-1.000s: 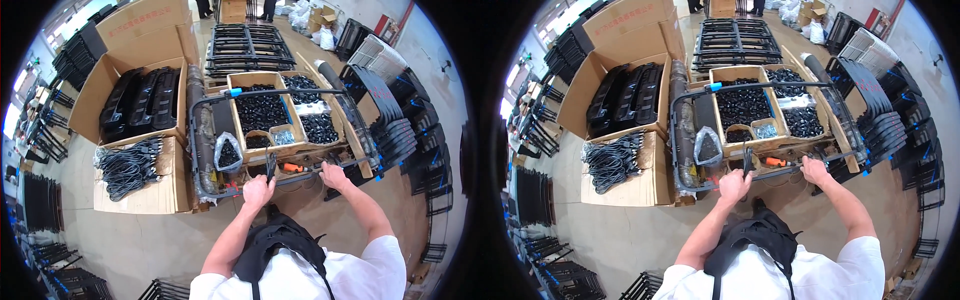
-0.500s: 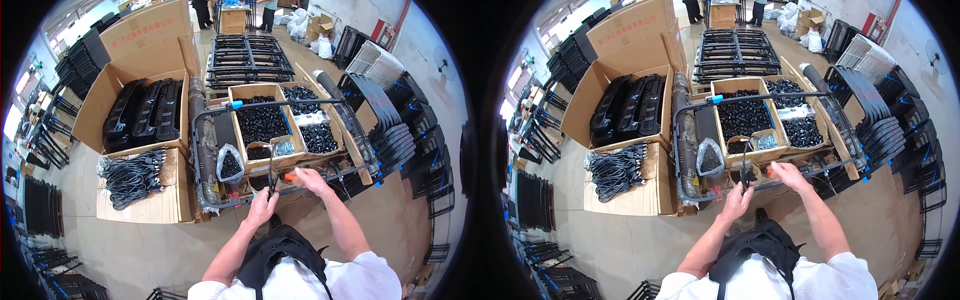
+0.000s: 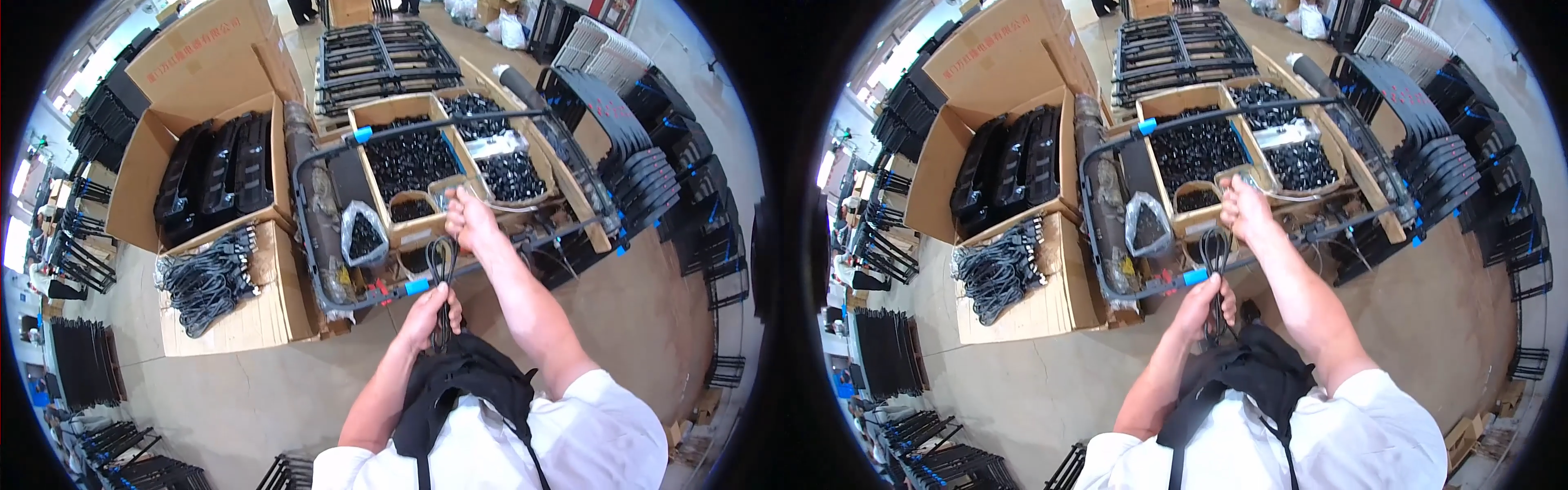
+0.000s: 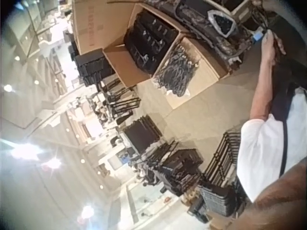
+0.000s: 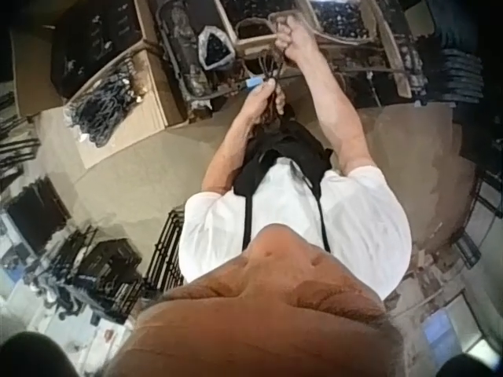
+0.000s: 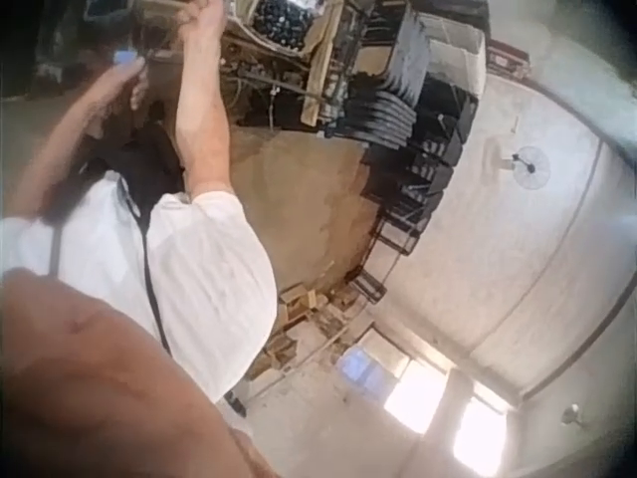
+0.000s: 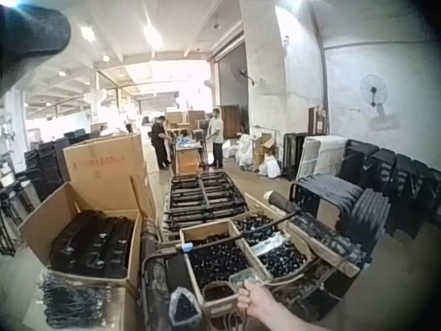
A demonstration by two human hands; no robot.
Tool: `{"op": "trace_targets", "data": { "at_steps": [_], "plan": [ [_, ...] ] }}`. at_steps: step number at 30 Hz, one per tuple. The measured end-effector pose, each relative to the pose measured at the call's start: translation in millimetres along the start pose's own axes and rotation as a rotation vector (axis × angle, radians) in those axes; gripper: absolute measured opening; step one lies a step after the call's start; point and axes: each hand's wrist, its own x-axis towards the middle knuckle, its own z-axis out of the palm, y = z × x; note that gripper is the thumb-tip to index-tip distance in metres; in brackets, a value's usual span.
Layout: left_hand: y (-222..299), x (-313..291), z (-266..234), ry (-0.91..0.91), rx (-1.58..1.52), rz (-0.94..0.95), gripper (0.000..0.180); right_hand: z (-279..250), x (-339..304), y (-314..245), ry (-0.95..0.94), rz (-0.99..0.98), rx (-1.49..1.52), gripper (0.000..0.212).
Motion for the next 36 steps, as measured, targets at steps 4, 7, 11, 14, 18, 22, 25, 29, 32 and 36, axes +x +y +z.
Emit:
{"op": "trace_targets", "data": {
  "at_steps": [4, 7, 11, 14, 18, 22, 25, 29, 32, 36],
  "plan": [
    [3, -8, 13, -0.049, -0.077, -0.098, 0.036, 0, 22, -31, 0.18, -0.112, -0.019, 0.029],
    [0, -14, 23, -0.06, -0.05, -0.142, 0.035, -10, 39, -67, 0.265, -0.218, -0.044, 0.025],
    [3, -22, 36, -0.113, -0.026, -0.161, 0.034, -12, 51, -106, 0.283, -0.257, -0.061, 0.024],
    [10, -26, 43, -0.127, 0.15, -0.235, 0.033, -11, 51, -130, 0.301, -0.33, -0.026, 0.023],
    [10, -42, 47, 0.151, 0.88, -0.159, 0.04, 7, 28, -136, 0.212, -0.33, -0.131, 0.029],
    [-21, -68, 24, 0.325, 1.511, -0.013, 0.032, 34, -60, -99, -0.17, -0.272, -0.363, 0.032],
    [-32, -100, 4, 0.243, 1.58, -0.003, 0.049, 36, -132, -57, -0.344, -0.125, -0.464, 0.033],
    [6, -136, 31, 0.705, 1.341, 0.552, 0.051, 8, -189, -31, -0.633, -0.011, -0.606, 0.038],
    [43, -143, 74, 0.879, 1.308, 0.947, 0.054, -8, -206, -28, -0.82, 0.048, -0.697, 0.042],
    [62, -105, 132, 0.648, 1.586, 0.957, 0.053, -29, -204, -33, -0.997, 0.202, -0.693, 0.041]
  ]
}}
